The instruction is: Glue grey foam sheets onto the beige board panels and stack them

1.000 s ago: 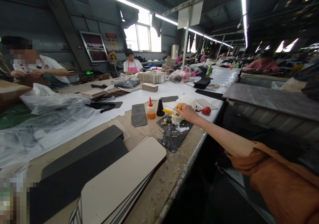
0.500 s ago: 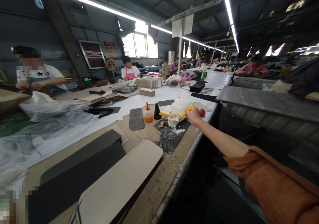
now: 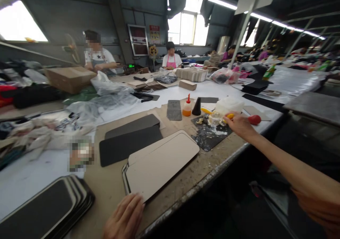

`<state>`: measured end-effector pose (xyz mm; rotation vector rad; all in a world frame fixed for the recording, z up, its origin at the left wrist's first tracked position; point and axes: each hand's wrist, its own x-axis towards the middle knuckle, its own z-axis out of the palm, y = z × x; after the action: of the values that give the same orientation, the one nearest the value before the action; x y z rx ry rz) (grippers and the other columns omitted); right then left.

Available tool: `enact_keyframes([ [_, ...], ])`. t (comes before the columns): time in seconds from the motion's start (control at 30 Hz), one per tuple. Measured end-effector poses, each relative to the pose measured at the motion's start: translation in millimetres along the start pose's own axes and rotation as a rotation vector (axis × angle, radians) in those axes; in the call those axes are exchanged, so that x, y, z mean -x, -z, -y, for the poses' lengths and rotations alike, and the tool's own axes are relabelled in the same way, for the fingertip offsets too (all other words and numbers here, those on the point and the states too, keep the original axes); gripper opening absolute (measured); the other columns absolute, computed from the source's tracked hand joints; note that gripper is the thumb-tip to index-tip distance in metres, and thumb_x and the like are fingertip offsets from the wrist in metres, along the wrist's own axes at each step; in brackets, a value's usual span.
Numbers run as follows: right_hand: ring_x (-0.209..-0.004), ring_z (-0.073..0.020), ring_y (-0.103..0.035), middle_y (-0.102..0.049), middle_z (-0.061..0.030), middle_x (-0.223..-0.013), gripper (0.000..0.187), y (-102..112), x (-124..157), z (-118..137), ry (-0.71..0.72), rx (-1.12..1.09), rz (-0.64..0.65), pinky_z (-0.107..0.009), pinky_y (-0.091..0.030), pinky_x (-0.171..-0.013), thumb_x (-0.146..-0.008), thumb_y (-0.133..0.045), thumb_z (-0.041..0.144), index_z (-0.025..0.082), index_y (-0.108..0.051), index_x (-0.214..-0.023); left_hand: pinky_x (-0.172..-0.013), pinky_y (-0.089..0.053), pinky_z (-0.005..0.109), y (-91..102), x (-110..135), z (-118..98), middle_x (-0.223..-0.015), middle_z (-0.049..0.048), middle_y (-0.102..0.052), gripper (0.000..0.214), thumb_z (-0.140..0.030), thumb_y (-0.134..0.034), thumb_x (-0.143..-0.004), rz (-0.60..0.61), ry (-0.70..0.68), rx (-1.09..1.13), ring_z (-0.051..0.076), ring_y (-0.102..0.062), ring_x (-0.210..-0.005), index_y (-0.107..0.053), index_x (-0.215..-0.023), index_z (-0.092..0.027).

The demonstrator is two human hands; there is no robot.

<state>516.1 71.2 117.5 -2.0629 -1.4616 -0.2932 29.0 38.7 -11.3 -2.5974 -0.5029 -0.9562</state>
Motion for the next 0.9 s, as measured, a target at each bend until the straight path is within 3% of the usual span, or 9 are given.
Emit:
enact_keyframes([
  [0.1, -0.076, -0.0240, -0.062, -0.064, -0.0093, -0.079, 0.017, 3.2, 14.0, 21.9, -0.140, -0.187, -0.056, -0.038, -0.048, -0.075, -0.079, -0.055, 0.033, 0.018, -0.060, -0.083, -0.092, -0.047, 0.033, 5.2, -8.6, -1.4, -0.099, 0.0100, -0.067, 0.025, -0.002, -0.048, -0.081, 0.014, 0.072, 0.034, 0.019, -0.056, -0.106, -0.059, -0.101, -0.011],
  [0.17, -0.069, -0.0217, -0.063, -0.064, -0.0092, -0.078, 0.025, 2.8, 29.2, 52.1, -0.219, -0.426, 0.009, -0.036, -0.051, -0.067, -0.078, -0.055, 0.041, 0.018, -0.060, -0.086, -0.093, -0.048, 0.034, 9.8, -17.2, -5.0, -0.098, 0.0103, -0.067, 0.024, -0.001, -0.052, -0.079, 0.046, 0.118, 0.043, 0.019, -0.057, -0.105, -0.059, -0.100, -0.010],
  [0.27, -0.069, -0.0192, -0.063, -0.063, -0.0077, -0.084, 0.035, -4.6, 57.1, 111.8, -0.188, -0.725, 0.155, -0.032, -0.053, -0.066, -0.072, -0.060, 0.051, 0.018, -0.060, -0.083, -0.091, -0.050, 0.036, 13.0, -25.3, -8.6, -0.095, 0.0096, -0.067, 0.021, -0.004, -0.055, -0.078, 0.041, 0.182, 0.031, 0.018, -0.059, -0.100, -0.060, -0.098, -0.011],
  [0.4, -0.066, -0.0176, -0.062, -0.060, -0.0047, -0.077, 0.045, -29.5, 90.4, 185.2, -0.169, -0.954, 0.374, -0.031, -0.055, -0.064, -0.066, -0.064, 0.058, 0.015, -0.059, -0.079, -0.090, -0.051, 0.039, 8.7, -22.1, -7.9, -0.098, 0.0096, -0.067, 0.021, -0.006, -0.051, -0.081, 0.009, 0.238, 0.079, 0.019, -0.059, -0.101, -0.060, -0.099, -0.012],
  [0.57, -0.065, -0.0156, -0.062, -0.058, -0.0026, -0.075, 0.045, -69.3, 115.8, 238.5, -0.226, -1.171, 0.534, -0.030, -0.056, -0.064, -0.064, -0.066, 0.056, 0.014, -0.058, -0.078, -0.089, -0.051, 0.040, 3.8, -17.9, -6.2, -0.097, 0.0096, -0.068, 0.021, -0.006, -0.052, -0.080, -0.017, 0.277, 0.120, 0.019, -0.060, -0.098, -0.061, -0.099, -0.013],
  [0.73, -0.063, -0.0155, -0.061, -0.058, -0.0017, -0.072, 0.045, -87.6, 117.7, 248.9, -0.231, -1.170, 0.547, -0.031, -0.056, -0.061, -0.063, -0.066, 0.057, 0.015, -0.057, -0.076, -0.087, -0.053, 0.038, 5.1, -19.8, -5.8, -0.094, 0.0092, -0.069, 0.017, -0.010, -0.050, -0.083, -0.055, 0.274, 0.123, 0.018, -0.061, -0.097, -0.062, -0.095, -0.013],
  [0.9, -0.065, -0.0178, -0.063, -0.061, -0.0041, -0.075, 0.042, -82.7, 93.8, 201.1, -0.195, -0.899, 0.361, -0.031, -0.055, -0.063, -0.068, -0.062, 0.055, 0.015, -0.058, -0.079, -0.087, -0.052, 0.036, 6.6, -15.4, -4.6, -0.096, 0.0109, -0.068, 0.021, -0.006, -0.044, -0.085, -0.055, 0.242, 0.094, 0.019, -0.059, -0.100, -0.062, -0.097, -0.009],
])
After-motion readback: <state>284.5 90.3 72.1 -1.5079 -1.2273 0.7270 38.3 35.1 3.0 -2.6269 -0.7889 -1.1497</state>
